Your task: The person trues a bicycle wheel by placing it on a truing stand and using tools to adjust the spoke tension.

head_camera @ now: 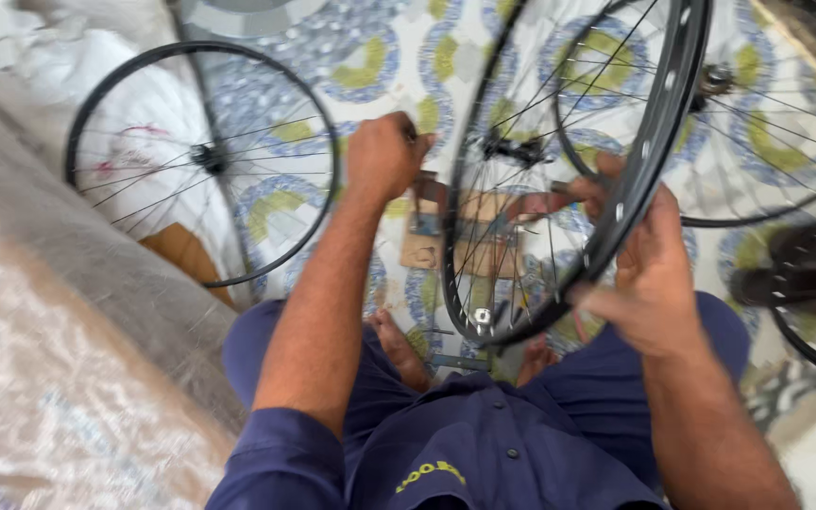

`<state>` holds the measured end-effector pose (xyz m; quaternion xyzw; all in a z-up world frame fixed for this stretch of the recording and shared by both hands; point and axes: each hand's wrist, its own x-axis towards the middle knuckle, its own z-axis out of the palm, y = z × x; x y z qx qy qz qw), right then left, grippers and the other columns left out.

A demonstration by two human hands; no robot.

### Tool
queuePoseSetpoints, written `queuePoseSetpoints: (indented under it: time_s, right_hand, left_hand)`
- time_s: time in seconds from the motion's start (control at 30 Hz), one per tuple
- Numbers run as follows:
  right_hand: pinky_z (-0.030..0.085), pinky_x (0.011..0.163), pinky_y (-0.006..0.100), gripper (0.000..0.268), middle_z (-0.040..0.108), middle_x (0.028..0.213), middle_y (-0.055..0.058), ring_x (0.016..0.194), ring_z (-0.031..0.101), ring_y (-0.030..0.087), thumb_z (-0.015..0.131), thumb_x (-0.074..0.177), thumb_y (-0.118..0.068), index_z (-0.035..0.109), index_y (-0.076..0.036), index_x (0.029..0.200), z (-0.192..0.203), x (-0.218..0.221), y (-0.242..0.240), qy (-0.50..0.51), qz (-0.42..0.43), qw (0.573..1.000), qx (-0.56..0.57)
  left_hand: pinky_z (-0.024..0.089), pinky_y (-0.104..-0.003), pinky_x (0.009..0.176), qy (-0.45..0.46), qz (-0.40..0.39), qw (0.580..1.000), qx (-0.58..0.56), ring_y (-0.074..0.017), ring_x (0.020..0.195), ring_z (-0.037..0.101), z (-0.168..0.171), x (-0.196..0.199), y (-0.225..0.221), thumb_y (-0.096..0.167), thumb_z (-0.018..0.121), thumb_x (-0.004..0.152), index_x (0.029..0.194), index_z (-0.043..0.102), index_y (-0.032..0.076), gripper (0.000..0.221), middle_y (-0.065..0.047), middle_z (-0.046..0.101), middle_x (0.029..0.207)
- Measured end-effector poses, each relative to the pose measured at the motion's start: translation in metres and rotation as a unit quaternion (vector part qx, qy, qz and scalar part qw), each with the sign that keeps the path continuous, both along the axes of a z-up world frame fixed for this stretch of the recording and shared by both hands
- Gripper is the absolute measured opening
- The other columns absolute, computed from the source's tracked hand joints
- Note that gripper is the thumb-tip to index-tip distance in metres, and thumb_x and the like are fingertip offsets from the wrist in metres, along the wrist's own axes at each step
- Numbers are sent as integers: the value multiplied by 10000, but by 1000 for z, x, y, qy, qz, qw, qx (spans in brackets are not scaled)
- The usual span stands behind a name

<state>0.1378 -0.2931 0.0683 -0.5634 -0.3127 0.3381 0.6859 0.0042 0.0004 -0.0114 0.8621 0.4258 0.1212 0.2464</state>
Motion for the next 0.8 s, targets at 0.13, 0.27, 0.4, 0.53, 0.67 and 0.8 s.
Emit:
queuePoseSetpoints:
  time_s: [0.13,0.27,0.4,0.53,0.67,0.8]
  right_hand:
    - [611,945,434,770,464,1404,19,1416,496,184,798,843,-72,380,-57,1490,11,3,44,-53,-29,998,21]
    - [474,971,304,747,476,1427,90,1206,491,228,756,1012,41,318,-30,1613,-15,73,90,-160,-46,986,6]
    - [476,1208,310,910,513,1475,122,1421,526,212,776,957,66,191,-82,1638,-94,90,102,-302,-84,950,0]
    - [545,932,292,779,490,1474,111,1228,554,170,598,1025,190,218,-115,1633,-158,159,149,-268,-193,941,68]
    - [536,689,328,452,608,1269,131,900,673,218,646,980,177,461,-31,1336,-165,267,171,-68,-271,950,142]
    - [550,637,300,436,678,1067,108,860,721,187,631,898,139,509,-96,1244,-157,311,139,42,-387,917,88]
  left_hand:
    - [548,-504,758,-9,6,1000,14,-385,848,718,-8,7,1,450,796,808,877,774,95,363,-174,752,856]
    - [553,-501,765,-30,29,999,7,-370,862,724,5,7,-6,462,778,812,890,764,99,372,-151,759,876]
    - [557,-483,791,-11,33,999,-30,-357,885,727,25,7,-11,484,753,833,985,752,117,398,-138,753,882]
    - [532,-420,775,-37,33,998,-40,-299,878,701,-10,3,-2,423,651,908,1056,720,113,351,-111,725,916]
    - [483,-303,731,-402,179,869,-226,-179,839,660,-104,-43,45,271,466,1046,1160,657,97,282,-57,681,975]
    - [422,-354,561,-367,552,712,-232,-230,714,568,-184,-126,33,415,575,1065,1125,633,10,414,-109,610,877]
